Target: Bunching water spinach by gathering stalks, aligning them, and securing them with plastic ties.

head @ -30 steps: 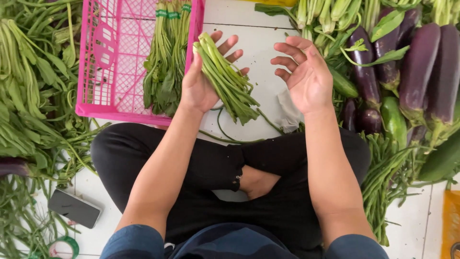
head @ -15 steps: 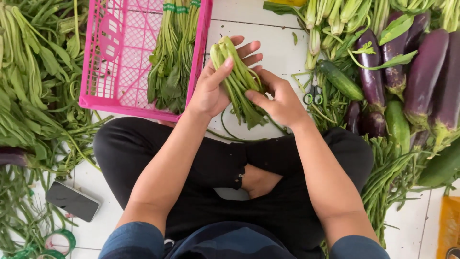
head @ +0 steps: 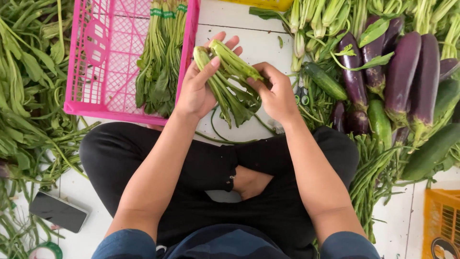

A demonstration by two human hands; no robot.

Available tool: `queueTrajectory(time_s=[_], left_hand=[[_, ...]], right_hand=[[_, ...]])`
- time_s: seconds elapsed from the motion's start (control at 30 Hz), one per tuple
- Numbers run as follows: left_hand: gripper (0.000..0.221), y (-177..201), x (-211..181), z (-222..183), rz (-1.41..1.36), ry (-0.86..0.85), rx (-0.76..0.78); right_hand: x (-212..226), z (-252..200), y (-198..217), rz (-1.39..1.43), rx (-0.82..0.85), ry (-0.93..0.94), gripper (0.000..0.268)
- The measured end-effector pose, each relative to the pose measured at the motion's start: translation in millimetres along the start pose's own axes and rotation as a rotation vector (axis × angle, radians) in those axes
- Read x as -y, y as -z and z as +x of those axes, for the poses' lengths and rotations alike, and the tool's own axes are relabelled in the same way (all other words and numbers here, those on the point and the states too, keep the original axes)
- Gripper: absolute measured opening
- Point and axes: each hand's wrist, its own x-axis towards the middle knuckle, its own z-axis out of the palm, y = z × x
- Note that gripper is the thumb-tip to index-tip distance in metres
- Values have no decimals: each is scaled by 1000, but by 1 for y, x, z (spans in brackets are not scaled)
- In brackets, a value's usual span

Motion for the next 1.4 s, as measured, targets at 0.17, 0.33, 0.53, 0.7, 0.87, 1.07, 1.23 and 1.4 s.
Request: queueTrajectory(time_s=[0.17,0.33,0.53,0.7,0.87,1.07,1.23,1.4], left_hand=[[49,1,-1,-3,-6,-1,18],[49,-2,4,-5,2,37,-35],[49,-5,-3,-6,-26,69,-12],[51,-5,-7,-9,64,38,26],[51,-6,-7,-9,1,82,-46],[53,1,-17,-11,20,115,-132],[53,2,-22,-12,3,126,-209],[53,-1,-22,-12,6,154,-246]], right_hand=[[6,2,9,85,205,2,38],[-7,2,10,243,476,-37,42],[-19,2,12,404,413,-167,96],[-16,3,13,524,325,-340,63],[-11,5,9,311,232,-194,20],[-3,13,31,264,3,117,17],[37,-8,45,249,-35,179,26],[64,-24,45,228,-78,-14,24]])
